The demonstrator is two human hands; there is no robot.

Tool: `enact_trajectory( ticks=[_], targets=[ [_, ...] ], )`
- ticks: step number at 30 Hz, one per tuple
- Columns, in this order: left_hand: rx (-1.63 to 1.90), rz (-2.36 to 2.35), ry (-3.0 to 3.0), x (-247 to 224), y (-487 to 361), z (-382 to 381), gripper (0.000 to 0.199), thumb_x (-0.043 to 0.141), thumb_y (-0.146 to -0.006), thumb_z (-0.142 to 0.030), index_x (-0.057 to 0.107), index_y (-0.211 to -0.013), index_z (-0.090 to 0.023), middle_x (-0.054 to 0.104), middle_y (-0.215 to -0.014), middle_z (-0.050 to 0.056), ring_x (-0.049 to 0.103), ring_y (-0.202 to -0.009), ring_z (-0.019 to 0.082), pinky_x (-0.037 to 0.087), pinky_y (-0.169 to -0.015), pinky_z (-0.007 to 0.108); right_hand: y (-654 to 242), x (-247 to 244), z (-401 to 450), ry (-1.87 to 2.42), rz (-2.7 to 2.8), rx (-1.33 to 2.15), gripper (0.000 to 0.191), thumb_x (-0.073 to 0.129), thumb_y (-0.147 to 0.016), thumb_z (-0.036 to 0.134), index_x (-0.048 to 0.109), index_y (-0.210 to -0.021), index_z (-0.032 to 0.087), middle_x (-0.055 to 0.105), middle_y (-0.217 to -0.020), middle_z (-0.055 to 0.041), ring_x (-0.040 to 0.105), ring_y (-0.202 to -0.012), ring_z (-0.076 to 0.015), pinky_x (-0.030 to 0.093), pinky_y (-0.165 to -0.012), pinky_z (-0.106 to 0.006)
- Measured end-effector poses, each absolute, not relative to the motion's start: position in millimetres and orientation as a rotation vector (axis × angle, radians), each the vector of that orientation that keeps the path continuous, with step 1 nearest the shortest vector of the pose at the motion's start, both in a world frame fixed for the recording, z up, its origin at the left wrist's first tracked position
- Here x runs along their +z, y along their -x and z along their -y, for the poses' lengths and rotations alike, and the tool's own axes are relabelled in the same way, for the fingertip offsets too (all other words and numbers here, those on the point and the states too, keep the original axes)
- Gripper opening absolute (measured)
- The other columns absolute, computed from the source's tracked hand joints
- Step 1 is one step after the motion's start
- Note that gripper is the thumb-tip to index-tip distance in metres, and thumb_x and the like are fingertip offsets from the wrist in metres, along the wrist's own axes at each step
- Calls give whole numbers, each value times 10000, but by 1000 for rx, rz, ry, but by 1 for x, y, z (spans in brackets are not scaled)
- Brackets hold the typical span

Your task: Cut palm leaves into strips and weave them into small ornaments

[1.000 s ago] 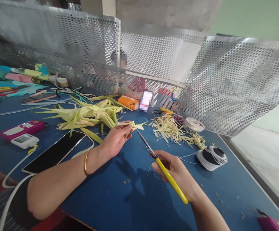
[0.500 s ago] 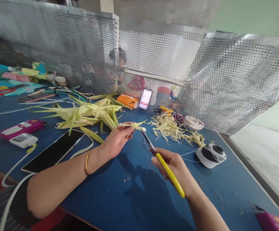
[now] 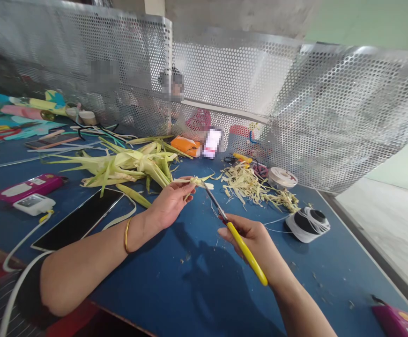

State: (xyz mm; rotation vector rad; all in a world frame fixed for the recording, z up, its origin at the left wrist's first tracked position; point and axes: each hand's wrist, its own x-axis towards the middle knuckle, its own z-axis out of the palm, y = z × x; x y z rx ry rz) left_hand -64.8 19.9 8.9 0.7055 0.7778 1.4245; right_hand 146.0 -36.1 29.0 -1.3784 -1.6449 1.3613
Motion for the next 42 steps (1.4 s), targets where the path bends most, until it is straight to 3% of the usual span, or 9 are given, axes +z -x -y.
enact_trajectory(
  ticks=[10, 14, 17, 21, 24, 29, 42],
  targets=[
    [1421, -858, -752, 7, 67, -23, 348, 856, -607, -331, 696, -888, -201, 671, -833, -4, 604, -765, 111, 413, -702, 249, -152, 17, 27, 1381, 1726, 1204, 660, 634, -774, 667, 619, -1174, 142, 354, -570, 66, 288, -465, -76, 219, -410, -212],
    [1497, -985, -927, 7, 67, -22, 311, 846, -612, -342, 679, -827, -193, 667, -740, -7, 580, -655, 114, 411, -626, 258, -151, 25, 31, 1260, 1772, 1101, 660, 617, -792, 652, 576, -1233, 163, 436, -671, 31, 365, -522, -100, 313, -426, -218],
    [1583, -1099, -1113, 10, 67, -20, 231, 823, -641, -336, 693, -759, -186, 677, -716, 1, 580, -637, 126, 438, -620, 268, -151, 26, 32, 1280, 1830, 961, 653, 636, -770, 651, 592, -1207, 169, 489, -702, 13, 435, -574, -125, 398, -494, -235],
    [1612, -1203, -1280, 13, 69, -18, 180, 806, -662, -313, 743, -786, -199, 733, -796, 24, 664, -760, 185, 511, -725, 302, -154, 18, 29, 1470, 1924, 618, 659, 710, -737, 585, 599, -1255, 194, 643, -857, -39, 572, -733, -189, 486, -662, -279],
    [1577, -1224, -1334, 11, 70, -18, 185, 796, -675, -302, 762, -826, -201, 755, -857, 45, 695, -814, 210, 536, -773, 321, -156, 15, 29, 1508, 2071, 447, 614, 695, -775, 526, 578, -1297, 223, 671, -931, -49, 598, -737, -187, 491, -658, -274],
    [1506, -1281, -1375, 8, 71, -20, 146, 770, -688, -279, 765, -810, -199, 756, -838, 58, 701, -786, 214, 541, -748, 320, -155, 18, 33, 1472, 2226, 223, 535, 650, -815, 522, 577, -1261, 235, 625, -826, -27, 520, -542, -132, 443, -528, -256],
    [1401, -1387, -1539, 8, 69, -15, 117, 737, -691, -268, 772, -789, -213, 760, -825, 61, 702, -779, 236, 517, -729, 321, -150, 18, 33, 1488, 2239, 106, 466, 581, -874, 464, 612, -1283, 244, 603, -742, -7, 515, -505, -127, 396, -488, -255]
  ],
)
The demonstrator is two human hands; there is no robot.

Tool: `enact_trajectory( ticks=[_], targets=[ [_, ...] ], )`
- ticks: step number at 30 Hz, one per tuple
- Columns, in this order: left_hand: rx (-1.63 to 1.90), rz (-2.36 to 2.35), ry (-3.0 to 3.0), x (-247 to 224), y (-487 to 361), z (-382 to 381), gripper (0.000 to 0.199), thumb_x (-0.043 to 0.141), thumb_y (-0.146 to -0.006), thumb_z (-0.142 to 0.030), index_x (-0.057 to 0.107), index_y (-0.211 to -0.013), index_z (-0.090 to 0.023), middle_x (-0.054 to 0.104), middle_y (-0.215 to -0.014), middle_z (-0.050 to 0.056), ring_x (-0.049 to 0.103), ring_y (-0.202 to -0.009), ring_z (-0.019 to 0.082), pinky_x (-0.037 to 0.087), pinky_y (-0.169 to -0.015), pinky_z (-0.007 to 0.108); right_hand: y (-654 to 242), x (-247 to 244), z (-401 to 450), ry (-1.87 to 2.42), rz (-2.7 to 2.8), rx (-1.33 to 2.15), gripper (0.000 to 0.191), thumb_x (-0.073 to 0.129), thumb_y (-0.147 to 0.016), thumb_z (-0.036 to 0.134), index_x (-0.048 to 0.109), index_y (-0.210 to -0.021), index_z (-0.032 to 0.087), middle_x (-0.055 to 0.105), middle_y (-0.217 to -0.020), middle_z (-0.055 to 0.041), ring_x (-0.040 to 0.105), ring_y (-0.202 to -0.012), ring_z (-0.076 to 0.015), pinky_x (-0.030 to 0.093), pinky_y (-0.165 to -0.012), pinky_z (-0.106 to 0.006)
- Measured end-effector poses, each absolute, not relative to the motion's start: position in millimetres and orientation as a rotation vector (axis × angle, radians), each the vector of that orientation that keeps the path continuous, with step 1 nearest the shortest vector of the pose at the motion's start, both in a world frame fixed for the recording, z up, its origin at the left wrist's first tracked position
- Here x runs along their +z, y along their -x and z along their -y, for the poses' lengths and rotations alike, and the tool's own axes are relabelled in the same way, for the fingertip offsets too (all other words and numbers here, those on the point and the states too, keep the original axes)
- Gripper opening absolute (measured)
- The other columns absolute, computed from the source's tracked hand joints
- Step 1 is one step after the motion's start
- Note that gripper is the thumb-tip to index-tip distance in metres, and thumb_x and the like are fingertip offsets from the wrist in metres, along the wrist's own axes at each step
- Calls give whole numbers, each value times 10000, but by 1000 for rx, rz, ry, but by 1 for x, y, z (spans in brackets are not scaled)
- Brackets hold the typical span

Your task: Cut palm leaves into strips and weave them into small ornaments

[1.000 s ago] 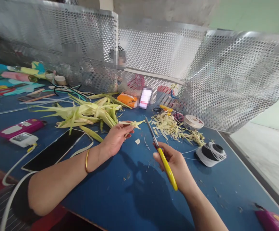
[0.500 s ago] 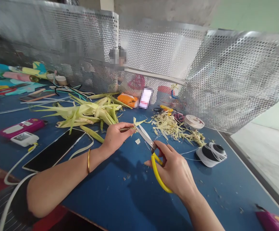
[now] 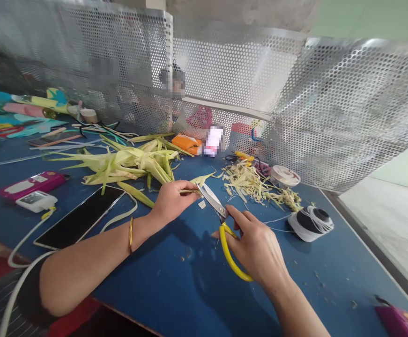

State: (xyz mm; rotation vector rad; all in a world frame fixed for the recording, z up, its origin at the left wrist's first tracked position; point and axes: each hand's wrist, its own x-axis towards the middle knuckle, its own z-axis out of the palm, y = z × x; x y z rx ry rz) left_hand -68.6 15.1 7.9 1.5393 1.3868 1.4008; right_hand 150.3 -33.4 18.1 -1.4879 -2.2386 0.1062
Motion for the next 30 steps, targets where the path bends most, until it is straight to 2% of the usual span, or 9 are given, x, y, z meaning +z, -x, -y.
enact_trajectory(
  ticks=[13, 20, 23, 26, 30],
  targets=[
    [1303, -1458, -1610, 5, 69, -17, 180, 704, -725, -332, 781, -823, -203, 754, -776, 54, 697, -732, 227, 504, -685, 313, -151, 18, 34, 1521, 2267, 105, 405, 580, -874, 469, 661, -1206, 253, 641, -710, -5, 595, -568, -157, 423, -525, -253],
    [1318, -1441, -1556, 6, 69, -16, 195, 755, -694, -367, 786, -800, -206, 761, -800, 54, 698, -769, 239, 500, -717, 326, -150, 20, 35, 1543, 2171, 150, 345, 612, -865, 441, 689, -1148, 259, 749, -960, -48, 691, -744, -199, 463, -576, -241],
    [1354, -1344, -1407, 7, 67, -17, 163, 753, -712, -342, 786, -808, -213, 762, -825, 50, 670, -725, 203, 488, -691, 313, -154, 17, 29, 1630, 2072, 70, 359, 604, -861, 451, 682, -1155, 259, 760, -912, -41, 708, -757, -218, 464, -582, -250],
    [1329, -1206, -1171, 9, 65, -17, 133, 721, -759, -270, 776, -855, -197, 747, -786, 43, 615, -659, 142, 453, -647, 274, -159, 14, 20, 1805, 2072, -35, 385, 563, -865, 485, 672, -1153, 254, 759, -830, -41, 712, -731, -246, 414, -530, -268],
    [1230, -964, -855, 9, 65, -18, 137, 728, -781, -235, 739, -897, -163, 738, -849, 54, 587, -684, 97, 409, -620, 226, -160, 11, 12, 2062, 2190, -107, 410, 584, -844, 441, 635, -1185, 219, 759, -855, -68, 710, -745, -283, 357, -535, -296]
  ],
)
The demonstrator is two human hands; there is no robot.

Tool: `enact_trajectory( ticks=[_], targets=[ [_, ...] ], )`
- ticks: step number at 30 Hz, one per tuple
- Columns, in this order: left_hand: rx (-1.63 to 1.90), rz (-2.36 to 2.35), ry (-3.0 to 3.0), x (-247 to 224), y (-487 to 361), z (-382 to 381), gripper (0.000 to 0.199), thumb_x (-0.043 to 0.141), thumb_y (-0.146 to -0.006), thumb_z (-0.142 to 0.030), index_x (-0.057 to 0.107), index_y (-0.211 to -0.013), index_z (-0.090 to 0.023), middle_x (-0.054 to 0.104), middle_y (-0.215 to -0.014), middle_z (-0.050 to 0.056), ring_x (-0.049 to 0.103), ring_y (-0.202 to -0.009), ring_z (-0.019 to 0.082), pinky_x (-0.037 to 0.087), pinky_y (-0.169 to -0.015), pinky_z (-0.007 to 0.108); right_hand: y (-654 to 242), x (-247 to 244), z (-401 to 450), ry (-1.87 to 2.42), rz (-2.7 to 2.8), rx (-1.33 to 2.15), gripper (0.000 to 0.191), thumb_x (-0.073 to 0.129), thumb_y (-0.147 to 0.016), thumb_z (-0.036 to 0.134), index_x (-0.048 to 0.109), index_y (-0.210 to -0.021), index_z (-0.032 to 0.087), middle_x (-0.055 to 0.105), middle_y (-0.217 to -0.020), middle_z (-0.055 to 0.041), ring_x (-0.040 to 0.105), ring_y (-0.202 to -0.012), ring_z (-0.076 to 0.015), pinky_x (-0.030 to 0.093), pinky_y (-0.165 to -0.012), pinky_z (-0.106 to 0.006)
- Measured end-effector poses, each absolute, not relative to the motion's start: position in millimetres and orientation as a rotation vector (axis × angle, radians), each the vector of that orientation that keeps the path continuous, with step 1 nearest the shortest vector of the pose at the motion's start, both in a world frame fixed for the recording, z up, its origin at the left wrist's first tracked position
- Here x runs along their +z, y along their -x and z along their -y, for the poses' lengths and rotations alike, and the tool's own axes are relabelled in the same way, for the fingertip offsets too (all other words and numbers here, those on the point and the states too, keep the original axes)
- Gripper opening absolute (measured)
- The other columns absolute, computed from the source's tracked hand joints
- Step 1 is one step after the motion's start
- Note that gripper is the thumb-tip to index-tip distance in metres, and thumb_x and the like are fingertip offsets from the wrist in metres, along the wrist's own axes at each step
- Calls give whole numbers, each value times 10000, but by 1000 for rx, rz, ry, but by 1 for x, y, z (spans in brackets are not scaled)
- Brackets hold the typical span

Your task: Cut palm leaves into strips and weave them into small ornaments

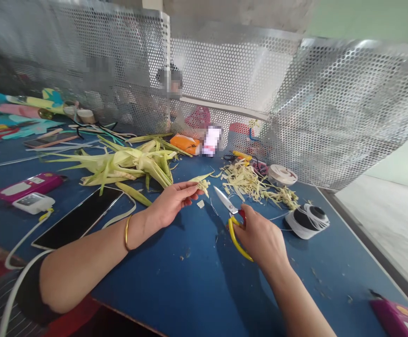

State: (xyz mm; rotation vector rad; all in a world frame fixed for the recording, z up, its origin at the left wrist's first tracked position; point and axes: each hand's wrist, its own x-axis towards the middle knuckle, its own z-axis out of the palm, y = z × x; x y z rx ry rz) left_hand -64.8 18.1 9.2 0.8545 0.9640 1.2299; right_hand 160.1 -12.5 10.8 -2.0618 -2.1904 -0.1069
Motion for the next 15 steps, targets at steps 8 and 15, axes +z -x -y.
enact_trajectory(
  ticks=[8, 15],
  targets=[
    [1101, -616, -570, 2, 62, -13, 206, 763, -757, -138, 672, -939, -169, 713, -982, 36, 623, -797, 85, 436, -684, 201, -160, 3, 13, 1929, 2484, -7, 309, 577, -864, 326, 658, -1143, 224, 716, -960, -78, 689, -795, -260, 372, -598, -309],
    [1036, -541, -641, 0, 57, -6, 240, 795, -725, -145, 676, -933, -158, 707, -964, 39, 632, -846, 100, 442, -753, 224, -163, 5, 13, 1557, 2087, 284, 296, 570, -880, 423, 699, -1065, 233, 699, -975, -67, 658, -803, -215, 473, -697, -325]
  ],
)
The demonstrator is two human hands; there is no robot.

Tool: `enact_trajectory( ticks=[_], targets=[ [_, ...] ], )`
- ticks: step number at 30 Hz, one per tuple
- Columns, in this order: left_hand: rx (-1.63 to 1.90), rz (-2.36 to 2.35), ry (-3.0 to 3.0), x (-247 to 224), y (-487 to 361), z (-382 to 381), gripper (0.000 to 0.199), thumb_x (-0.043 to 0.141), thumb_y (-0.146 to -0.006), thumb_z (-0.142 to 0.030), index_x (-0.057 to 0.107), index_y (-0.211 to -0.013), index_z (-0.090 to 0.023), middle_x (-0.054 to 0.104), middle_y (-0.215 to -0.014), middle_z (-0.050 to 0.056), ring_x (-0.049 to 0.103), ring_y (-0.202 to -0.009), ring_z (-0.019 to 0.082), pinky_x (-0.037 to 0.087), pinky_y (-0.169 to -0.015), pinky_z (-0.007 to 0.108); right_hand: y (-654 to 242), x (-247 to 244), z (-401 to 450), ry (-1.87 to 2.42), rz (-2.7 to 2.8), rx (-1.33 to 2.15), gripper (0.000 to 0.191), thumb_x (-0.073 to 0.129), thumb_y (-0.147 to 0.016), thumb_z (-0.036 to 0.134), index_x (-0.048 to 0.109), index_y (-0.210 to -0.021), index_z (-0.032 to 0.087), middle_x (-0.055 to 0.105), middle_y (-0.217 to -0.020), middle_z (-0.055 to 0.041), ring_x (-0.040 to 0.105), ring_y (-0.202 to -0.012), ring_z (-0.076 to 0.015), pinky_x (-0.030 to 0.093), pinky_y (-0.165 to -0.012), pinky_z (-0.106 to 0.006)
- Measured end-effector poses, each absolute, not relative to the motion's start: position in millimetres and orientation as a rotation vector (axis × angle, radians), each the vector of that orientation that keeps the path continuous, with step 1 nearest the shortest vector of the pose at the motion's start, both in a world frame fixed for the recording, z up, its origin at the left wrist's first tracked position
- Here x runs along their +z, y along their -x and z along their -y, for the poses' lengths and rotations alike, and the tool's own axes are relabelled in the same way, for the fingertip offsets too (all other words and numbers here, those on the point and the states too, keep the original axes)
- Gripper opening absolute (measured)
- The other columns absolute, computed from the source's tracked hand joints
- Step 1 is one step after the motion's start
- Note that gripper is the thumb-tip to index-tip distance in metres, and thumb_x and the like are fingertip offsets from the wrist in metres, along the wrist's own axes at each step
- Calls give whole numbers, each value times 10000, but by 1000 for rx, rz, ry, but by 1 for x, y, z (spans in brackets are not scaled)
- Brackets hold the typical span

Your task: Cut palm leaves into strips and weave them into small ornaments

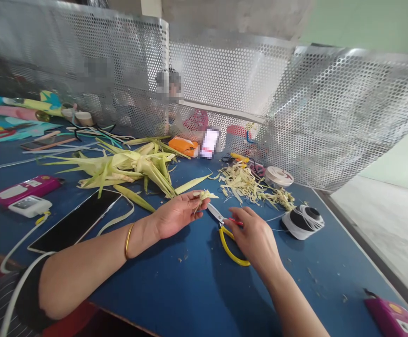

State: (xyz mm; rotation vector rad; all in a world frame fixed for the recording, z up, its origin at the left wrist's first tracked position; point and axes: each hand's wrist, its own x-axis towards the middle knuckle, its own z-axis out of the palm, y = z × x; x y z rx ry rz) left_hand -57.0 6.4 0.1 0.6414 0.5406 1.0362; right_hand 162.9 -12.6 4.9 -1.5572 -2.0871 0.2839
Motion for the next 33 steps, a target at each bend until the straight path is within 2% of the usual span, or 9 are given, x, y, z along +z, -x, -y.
enact_trajectory(
  ticks=[3, 7, 10, 14, 22, 26, 30, 33],
  targets=[
    [1011, -549, -667, -1, 54, -3, 286, 828, -678, -151, 682, -923, -169, 704, -904, 33, 640, -869, 124, 438, -786, 248, -157, 10, 17, 1349, 1755, 627, 360, 611, -839, 500, 707, -1037, 215, 717, -965, -79, 663, -827, -216, 513, -744, -333],
    [937, -581, -803, -3, 50, 0, 295, 858, -647, -212, 699, -891, -165, 695, -862, 25, 629, -869, 129, 414, -840, 263, -148, 15, 23, 1250, 1477, 1017, 444, 688, -768, 554, 719, -1019, 189, 721, -788, -66, 654, -755, -207, 518, -687, -311],
    [890, -566, -918, -6, 49, 1, 298, 850, -659, -248, 714, -912, -170, 696, -909, 31, 609, -858, 125, 401, -854, 272, -143, 15, 24, 1176, 1419, 1190, 416, 730, -741, 550, 729, -916, 172, 695, -711, -53, 613, -684, -170, 485, -639, -274],
    [877, -571, -1009, -8, 49, 1, 312, 849, -647, -266, 725, -916, -170, 688, -914, 34, 599, -861, 141, 404, -852, 288, -140, 15, 25, 1152, 1389, 1230, 374, 777, -703, 521, 688, -739, 160, 624, -625, -16, 531, -595, -122, 422, -578, -243],
    [959, -706, -1186, -5, 43, 5, 280, 854, -614, -259, 711, -830, -153, 676, -810, 12, 579, -780, 133, 431, -811, 298, -140, 13, 28, 1164, 1335, 1207, 324, 773, -730, 470, 671, -699, 164, 594, -608, 1, 489, -576, -108, 382, -571, -242],
    [1002, -765, -1228, -4, 42, 6, 248, 840, -629, -296, 704, -776, -148, 659, -772, 1, 556, -762, 126, 417, -809, 291, -138, 11, 27, 1147, 1305, 1237, 343, 762, -736, 499, 688, -751, 165, 604, -645, -2, 517, -595, -113, 404, -585, -243],
    [1044, -809, -1106, -3, 42, 6, 270, 830, -637, -324, 719, -806, -146, 667, -804, 9, 550, -792, 128, 401, -850, 294, -137, 10, 26, 1176, 1304, 1222, 417, 744, -725, 561, 700, -851, 166, 635, -701, -22, 554, -640, -137, 428, -605, -257],
    [1059, -820, -1047, -1, 42, 7, 280, 841, -622, -342, 717, -781, -148, 658, -786, 7, 541, -779, 128, 396, -841, 297, -134, 11, 26, 1231, 1404, 1245, 437, 758, -697, 565, 703, -840, 155, 614, -631, -13, 526, -600, -134, 409, -579, -259]
  ],
)
